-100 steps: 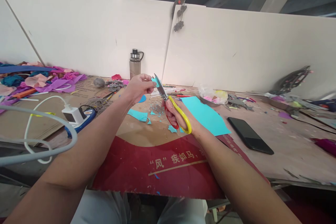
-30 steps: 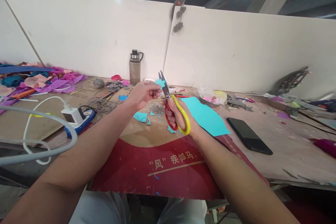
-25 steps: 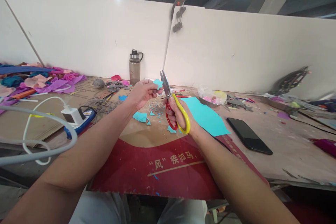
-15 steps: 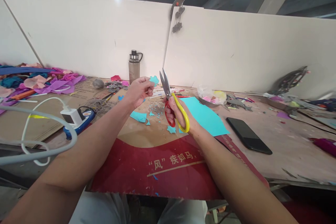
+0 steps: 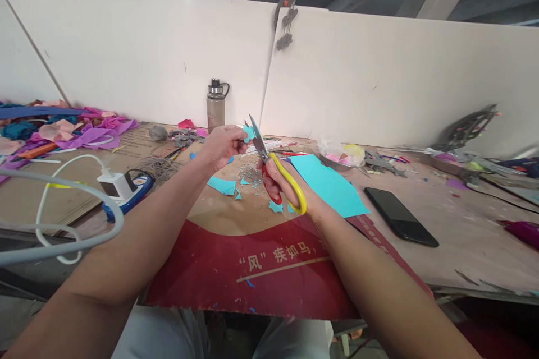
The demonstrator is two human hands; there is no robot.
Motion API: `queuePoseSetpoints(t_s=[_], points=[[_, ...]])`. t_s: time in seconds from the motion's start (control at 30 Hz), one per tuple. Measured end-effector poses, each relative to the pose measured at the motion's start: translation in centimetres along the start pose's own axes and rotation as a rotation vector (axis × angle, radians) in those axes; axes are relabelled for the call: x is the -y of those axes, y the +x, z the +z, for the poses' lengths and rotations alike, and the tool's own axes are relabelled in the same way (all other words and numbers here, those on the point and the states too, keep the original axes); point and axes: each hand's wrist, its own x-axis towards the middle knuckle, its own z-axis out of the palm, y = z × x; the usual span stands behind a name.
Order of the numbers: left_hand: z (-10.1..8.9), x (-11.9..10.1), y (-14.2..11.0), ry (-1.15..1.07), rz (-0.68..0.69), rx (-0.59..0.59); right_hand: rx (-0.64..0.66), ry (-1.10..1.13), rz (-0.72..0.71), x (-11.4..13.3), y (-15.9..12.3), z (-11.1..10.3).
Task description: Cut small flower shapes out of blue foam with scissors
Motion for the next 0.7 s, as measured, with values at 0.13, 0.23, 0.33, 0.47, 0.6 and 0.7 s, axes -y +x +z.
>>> queuePoseSetpoints(t_s=[0.13,0.23,0.33,0.47,0.6,0.7], points=[[-0.10,-0.08,0.08,0.001,-0.008,0.005,0.022,-0.051,-0.044,-0.18,0.02,-0.20],[-0.11,-0.20,0.11,0.003,-0.017,0.009,0.024,-0.045,-0.045,-0.03,-0.01,-0.07],[-0.15,-0.23,0.15,0.007,-0.025,0.006,0.023,-0.036,-0.045,0.06,0.01,0.10],[-0.27,-0.14,0.22,0.008,-0.020,0.015,0.019,-0.025,-0.037,0.04,0.09,0.18],[-0.39,0.00,0.30,0.016,-0.016,0.014,0.013,-0.020,-0.036,0.25,0.07,0.22],[-0.47,0.09,0.37,0.025,-0.015,0.016,0.007,-0.012,-0.024,0.48,0.02,0.29]])
